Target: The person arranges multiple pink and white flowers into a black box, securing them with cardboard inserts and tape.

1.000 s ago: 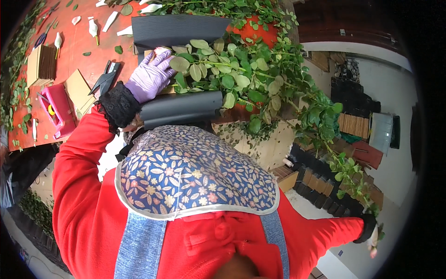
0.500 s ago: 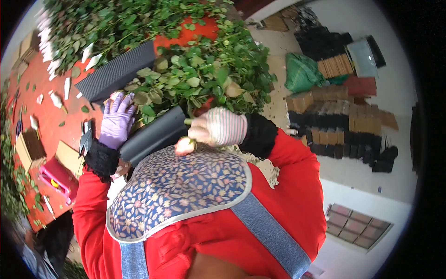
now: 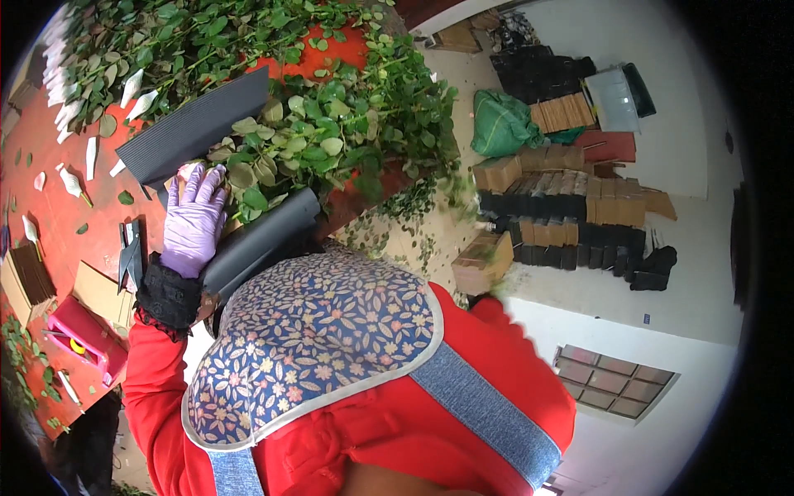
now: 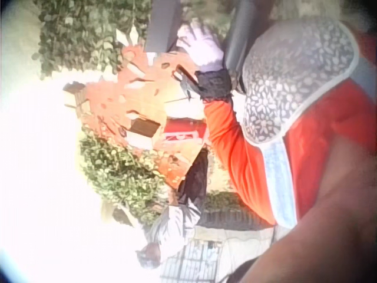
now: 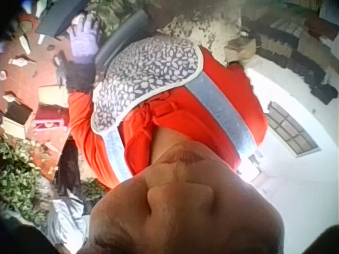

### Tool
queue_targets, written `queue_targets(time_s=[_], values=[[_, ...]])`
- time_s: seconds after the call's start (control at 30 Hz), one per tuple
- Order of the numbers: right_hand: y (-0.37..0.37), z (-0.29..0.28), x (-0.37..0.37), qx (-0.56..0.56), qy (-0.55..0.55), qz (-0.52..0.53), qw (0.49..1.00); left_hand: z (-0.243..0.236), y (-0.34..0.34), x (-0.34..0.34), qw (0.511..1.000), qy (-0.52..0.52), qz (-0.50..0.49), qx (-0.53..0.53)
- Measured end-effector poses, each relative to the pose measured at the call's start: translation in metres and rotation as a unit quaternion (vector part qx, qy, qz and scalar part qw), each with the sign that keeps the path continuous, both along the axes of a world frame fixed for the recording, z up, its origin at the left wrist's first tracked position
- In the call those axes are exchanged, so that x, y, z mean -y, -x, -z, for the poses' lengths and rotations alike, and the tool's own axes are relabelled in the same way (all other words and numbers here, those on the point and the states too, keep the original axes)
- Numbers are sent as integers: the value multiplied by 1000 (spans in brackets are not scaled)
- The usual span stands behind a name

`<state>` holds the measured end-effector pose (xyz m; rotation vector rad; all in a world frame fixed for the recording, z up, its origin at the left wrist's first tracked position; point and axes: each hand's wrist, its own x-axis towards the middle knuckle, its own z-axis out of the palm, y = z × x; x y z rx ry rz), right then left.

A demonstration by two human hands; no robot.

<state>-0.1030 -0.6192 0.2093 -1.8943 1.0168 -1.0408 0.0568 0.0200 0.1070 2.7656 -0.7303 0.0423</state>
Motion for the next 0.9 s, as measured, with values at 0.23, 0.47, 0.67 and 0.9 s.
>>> queue_targets(time_s=[0.23, 0.47, 0.67, 0.9], values=[[6, 188, -86, -568, 174, -288, 751, 0, 0, -17, 1000, -21, 19, -6], [-103, 185, -60, -329, 32, -301, 894, 0, -6, -17, 998, -49, 50, -4], [-139, 175, -66, -319, 253, -333, 850, -2, -4, -21, 996, -61, 58, -1], [-178, 92, -92, -464, 176, -261, 828, -14, -1, -21, 995, -59, 51, -54]])
